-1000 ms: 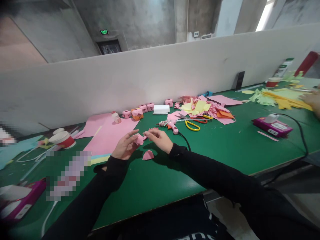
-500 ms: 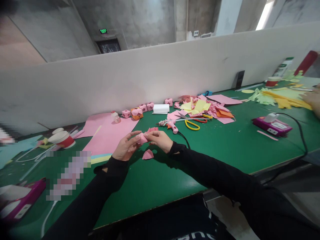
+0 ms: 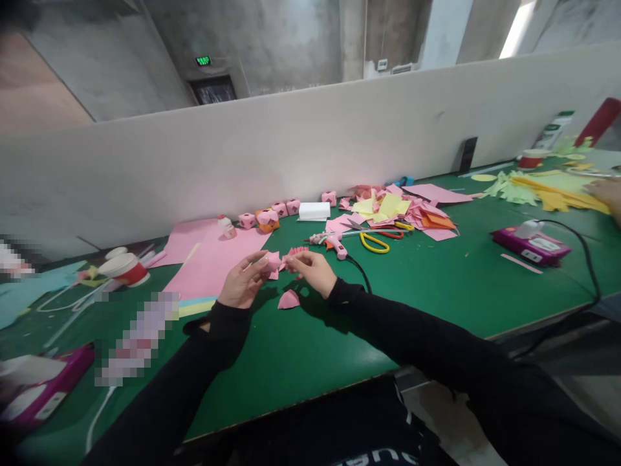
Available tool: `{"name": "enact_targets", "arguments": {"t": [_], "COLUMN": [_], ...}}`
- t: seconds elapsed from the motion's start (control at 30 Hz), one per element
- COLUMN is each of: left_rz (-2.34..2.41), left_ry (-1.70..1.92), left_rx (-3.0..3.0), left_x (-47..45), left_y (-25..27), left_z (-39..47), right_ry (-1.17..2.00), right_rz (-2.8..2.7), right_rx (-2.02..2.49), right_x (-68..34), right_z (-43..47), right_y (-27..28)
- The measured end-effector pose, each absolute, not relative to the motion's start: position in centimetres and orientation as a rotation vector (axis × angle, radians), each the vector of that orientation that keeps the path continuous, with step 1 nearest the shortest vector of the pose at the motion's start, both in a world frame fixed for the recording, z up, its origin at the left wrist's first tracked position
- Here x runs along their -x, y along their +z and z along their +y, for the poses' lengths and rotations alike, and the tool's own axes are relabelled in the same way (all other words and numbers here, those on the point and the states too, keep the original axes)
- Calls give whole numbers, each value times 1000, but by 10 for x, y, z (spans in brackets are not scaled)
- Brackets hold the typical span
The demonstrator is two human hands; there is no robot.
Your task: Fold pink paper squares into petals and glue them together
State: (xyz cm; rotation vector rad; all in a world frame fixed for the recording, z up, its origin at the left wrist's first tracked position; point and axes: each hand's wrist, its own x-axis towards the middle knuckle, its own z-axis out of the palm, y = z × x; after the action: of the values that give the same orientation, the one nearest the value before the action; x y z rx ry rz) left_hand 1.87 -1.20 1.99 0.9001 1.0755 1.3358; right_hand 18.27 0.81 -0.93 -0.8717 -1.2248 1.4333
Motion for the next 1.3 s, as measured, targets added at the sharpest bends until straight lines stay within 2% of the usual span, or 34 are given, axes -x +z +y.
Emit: {"name": "enact_targets", "arguments": {"t": [0.13, 0.8, 1.07, 1.3], "left_rz": [1093, 1145, 1149, 1102], "left_ry": [1425, 1505, 1444, 1364], "left_rx": [-891, -985, -775, -781], "left_x": [-19, -22, -21, -23], "left_y": [21, 15, 11, 13], "left_z": [-12, -14, -10, -13], "right_ry": [1269, 1839, 1898, 1825], "right_rz": [-1318, -949, -864, -880], "right_rx": [898, 844, 838, 917], "right_x": [-183, -181, -181, -177], "right_z": [1, -11, -9, -5], "right_y": [-3, 5, 3, -7]}}
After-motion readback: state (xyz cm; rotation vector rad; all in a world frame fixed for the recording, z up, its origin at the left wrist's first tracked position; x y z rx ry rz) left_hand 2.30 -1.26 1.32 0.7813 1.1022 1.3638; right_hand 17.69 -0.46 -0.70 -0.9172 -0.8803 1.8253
